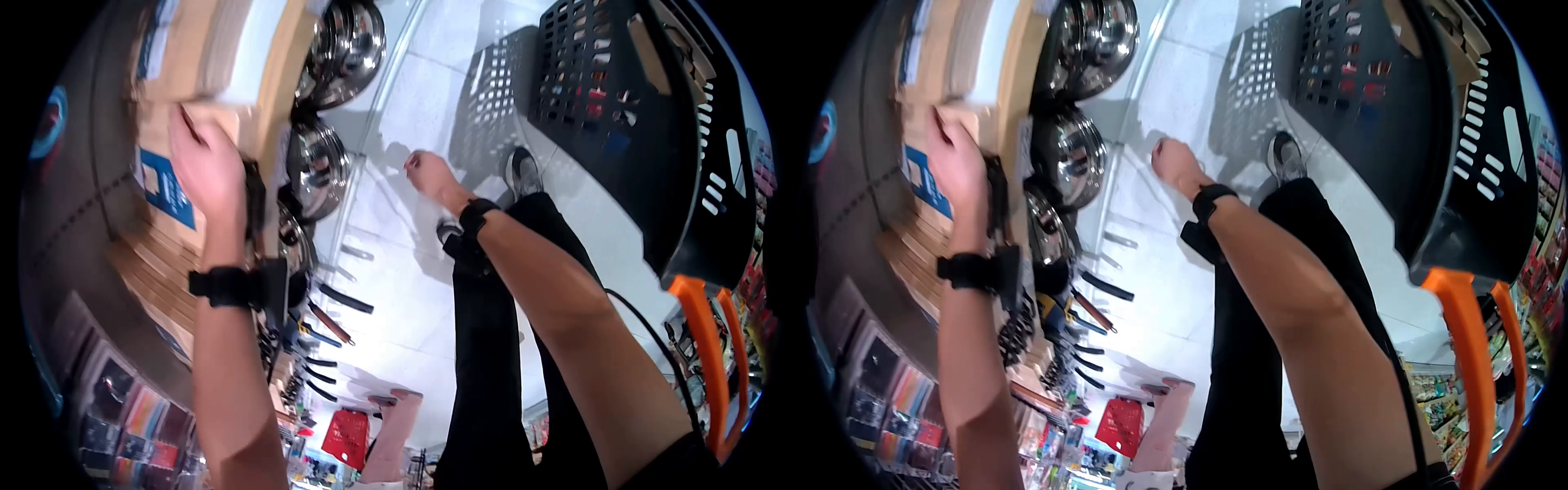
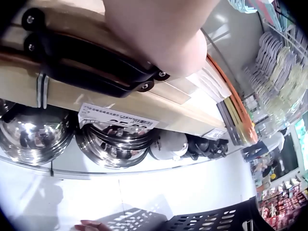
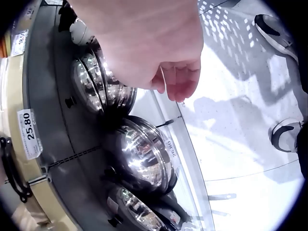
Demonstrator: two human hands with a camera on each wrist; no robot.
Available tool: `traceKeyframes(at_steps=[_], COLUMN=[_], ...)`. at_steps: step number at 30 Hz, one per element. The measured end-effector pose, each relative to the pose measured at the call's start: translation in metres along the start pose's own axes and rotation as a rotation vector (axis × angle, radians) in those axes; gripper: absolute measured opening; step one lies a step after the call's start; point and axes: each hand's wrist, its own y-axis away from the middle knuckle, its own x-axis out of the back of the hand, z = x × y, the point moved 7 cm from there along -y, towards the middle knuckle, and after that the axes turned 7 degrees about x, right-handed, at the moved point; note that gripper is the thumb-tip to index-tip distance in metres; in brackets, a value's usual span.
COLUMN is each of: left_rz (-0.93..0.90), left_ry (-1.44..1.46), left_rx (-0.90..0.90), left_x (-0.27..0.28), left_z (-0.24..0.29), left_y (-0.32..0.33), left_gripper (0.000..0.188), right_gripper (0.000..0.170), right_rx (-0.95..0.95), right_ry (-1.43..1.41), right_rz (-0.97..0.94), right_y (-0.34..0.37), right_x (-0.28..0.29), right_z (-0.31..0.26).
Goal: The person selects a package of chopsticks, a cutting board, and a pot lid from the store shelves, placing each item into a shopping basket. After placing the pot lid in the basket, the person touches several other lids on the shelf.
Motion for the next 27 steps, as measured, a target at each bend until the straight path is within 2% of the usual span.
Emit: traceKeyframes(at_steps=[2,3,6,8,9,11,12,14,18,19,21,23,25,27], left_rz=[-0.035,-0.034,0.044,-0.095,-0.183,-0.394,-0.532,-0.754,-1.042,-1.082,-1.154,-1.060,-0.917,-0.870], left_ry=[0.016,0.005,0.200,0.558,0.512,0.512,0.551,0.482,0.215,0.201,0.164,0.269,0.396,0.432], left_rx=[0.172,0.195,0.136,0.165,0.054,-0.110,-0.156,-0.053,0.072,0.097,0.165,0.145,0.097,0.071], left_x=[-0.001,0.000,0.006,0.012,0.005,-0.035,-0.061,-0.119,-0.213,-0.226,-0.251,-0.269,-0.283,-0.297], left_z=[-0.003,0.001,0.040,0.075,0.090,0.092,0.083,0.034,-0.080,-0.091,-0.109,-0.100,-0.079,-0.063], left_y=[0.008,0.025,0.079,0.126,0.153,0.205,0.235,0.282,0.353,0.354,0.357,0.341,0.318,0.296], left_gripper=[0.052,0.052,0.051,0.055,0.051,0.047,0.045,0.044,0.036,0.033,0.028,0.024,0.021,0.021], right_gripper=[0.030,0.030,0.028,0.026,0.025,0.023,0.023,0.021,0.020,0.020,0.020,0.020,0.020,0.020], right_rx=[-0.059,-0.089,-0.112,-0.261,-0.338,-0.190,-0.119,-0.087,-0.079,-0.050,0.017,0.041,0.180,0.251], right_ry=[-0.095,-0.078,0.018,-0.054,-0.090,-0.032,-0.006,0.004,-0.025,-0.043,-0.115,-0.233,-0.186,-0.196], right_rz=[0.037,-0.020,-0.103,-0.272,-0.345,-0.290,-0.263,-0.220,-0.152,-0.113,-0.150,-0.186,-0.256,-0.304], right_y=[0.017,0.037,0.069,0.095,0.105,0.095,0.092,0.076,0.015,-0.004,-0.031,-0.053,-0.076,-0.090], right_x=[-0.012,-0.026,-0.045,-0.070,-0.081,-0.093,-0.100,-0.087,-0.080,-0.077,-0.078,-0.080,-0.076,-0.068], right_z=[0.031,0.048,0.082,0.121,0.141,0.167,0.180,0.170,0.156,0.150,0.133,0.120,0.106,0.096])
